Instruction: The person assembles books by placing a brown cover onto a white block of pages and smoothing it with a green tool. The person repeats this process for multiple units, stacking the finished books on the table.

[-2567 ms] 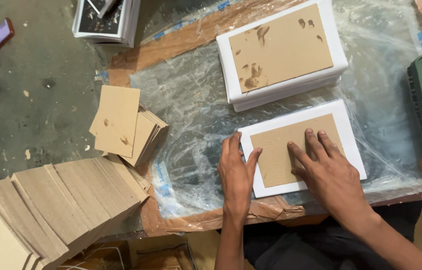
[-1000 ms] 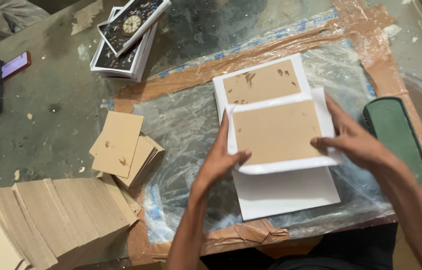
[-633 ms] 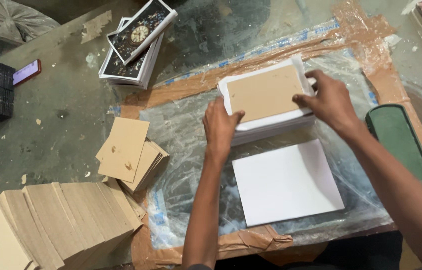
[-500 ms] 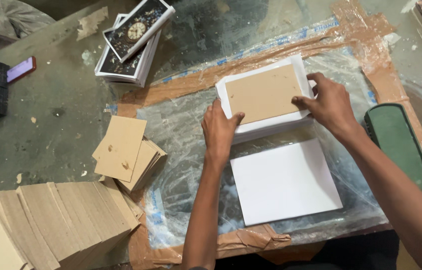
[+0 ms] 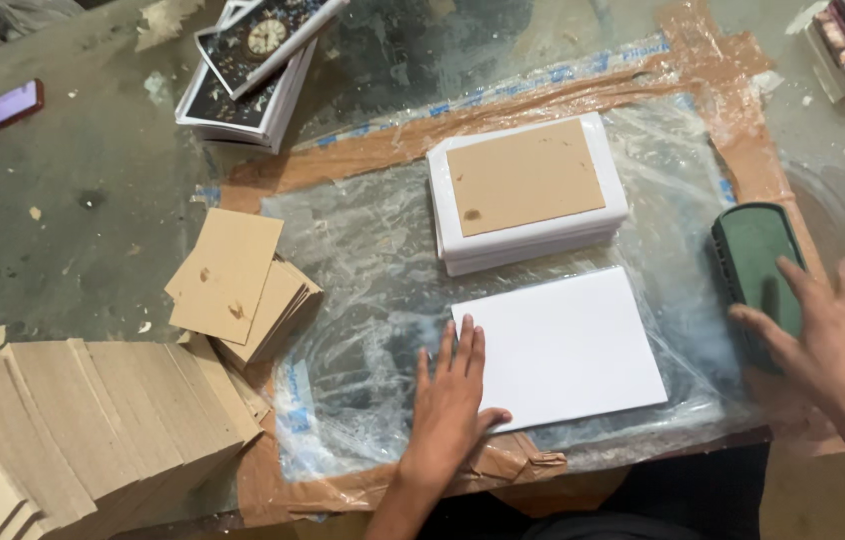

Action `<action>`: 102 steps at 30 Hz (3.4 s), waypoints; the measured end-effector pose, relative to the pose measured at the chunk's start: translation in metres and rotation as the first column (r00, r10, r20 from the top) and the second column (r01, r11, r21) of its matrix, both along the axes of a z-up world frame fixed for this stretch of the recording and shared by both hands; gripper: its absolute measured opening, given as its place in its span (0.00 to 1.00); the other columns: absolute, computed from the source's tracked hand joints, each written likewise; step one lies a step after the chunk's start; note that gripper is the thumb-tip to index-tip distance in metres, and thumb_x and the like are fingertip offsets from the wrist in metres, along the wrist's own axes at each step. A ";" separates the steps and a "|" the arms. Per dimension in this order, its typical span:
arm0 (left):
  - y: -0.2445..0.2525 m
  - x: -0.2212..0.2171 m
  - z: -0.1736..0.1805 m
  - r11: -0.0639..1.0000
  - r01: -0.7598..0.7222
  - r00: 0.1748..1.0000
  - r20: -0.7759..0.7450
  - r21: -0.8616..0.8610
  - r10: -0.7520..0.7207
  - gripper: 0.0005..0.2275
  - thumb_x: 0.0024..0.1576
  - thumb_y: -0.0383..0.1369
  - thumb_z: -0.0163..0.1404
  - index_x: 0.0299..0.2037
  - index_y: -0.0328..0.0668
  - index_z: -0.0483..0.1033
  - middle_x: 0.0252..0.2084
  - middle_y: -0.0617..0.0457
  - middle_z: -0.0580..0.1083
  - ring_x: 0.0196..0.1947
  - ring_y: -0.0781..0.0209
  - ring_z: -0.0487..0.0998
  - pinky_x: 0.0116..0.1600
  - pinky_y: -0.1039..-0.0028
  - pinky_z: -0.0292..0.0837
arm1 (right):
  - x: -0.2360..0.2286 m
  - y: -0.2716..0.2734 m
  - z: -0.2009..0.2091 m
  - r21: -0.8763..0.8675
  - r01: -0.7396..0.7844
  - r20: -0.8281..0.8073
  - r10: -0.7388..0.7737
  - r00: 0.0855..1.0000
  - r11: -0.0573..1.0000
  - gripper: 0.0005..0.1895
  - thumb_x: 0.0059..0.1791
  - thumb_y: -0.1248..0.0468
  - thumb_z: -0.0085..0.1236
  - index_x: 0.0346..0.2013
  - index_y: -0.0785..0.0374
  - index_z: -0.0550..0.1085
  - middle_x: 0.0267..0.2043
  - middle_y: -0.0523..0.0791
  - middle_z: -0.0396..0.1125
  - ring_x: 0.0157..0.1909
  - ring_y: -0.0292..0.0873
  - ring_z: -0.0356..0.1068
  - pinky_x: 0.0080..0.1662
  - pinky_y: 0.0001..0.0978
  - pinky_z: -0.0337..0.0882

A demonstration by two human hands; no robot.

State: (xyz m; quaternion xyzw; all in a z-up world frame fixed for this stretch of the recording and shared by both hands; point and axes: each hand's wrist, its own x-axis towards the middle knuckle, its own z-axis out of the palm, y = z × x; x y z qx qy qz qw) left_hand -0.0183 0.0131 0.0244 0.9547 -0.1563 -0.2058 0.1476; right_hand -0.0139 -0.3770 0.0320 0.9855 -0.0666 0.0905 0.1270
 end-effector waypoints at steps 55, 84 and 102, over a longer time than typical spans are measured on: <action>-0.219 -0.120 -0.067 0.986 0.077 0.721 0.675 0.149 -0.158 0.26 0.68 0.41 0.45 0.70 0.25 0.64 0.49 0.32 0.69 0.51 0.39 0.68 0.58 0.52 0.59 | -0.024 0.173 0.029 0.394 0.258 -0.549 0.000 0.836 0.882 0.53 0.47 0.37 0.55 0.79 0.51 0.45 0.49 0.67 0.67 0.43 0.66 0.74 0.44 0.55 0.76; 0.108 -0.011 0.019 0.928 -0.369 0.618 0.733 -0.050 0.285 0.17 0.61 0.21 0.48 0.61 0.32 0.73 0.57 0.40 0.76 0.44 0.50 0.84 0.47 0.65 0.82 | -0.085 0.120 0.024 0.898 -0.051 0.059 -0.006 0.998 0.437 0.21 0.52 0.53 0.56 0.58 0.54 0.77 0.48 0.48 0.77 0.48 0.44 0.79 0.48 0.38 0.75; -0.006 -0.049 -0.030 0.935 0.206 0.906 0.418 -0.290 -0.070 0.25 0.53 0.19 0.51 0.64 0.27 0.69 0.67 0.36 0.69 0.70 0.43 0.68 0.69 0.61 0.66 | -0.037 0.134 0.005 0.779 0.279 -0.315 -0.033 0.948 0.561 0.24 0.49 0.56 0.61 0.61 0.47 0.76 0.28 0.51 0.76 0.26 0.44 0.76 0.35 0.39 0.73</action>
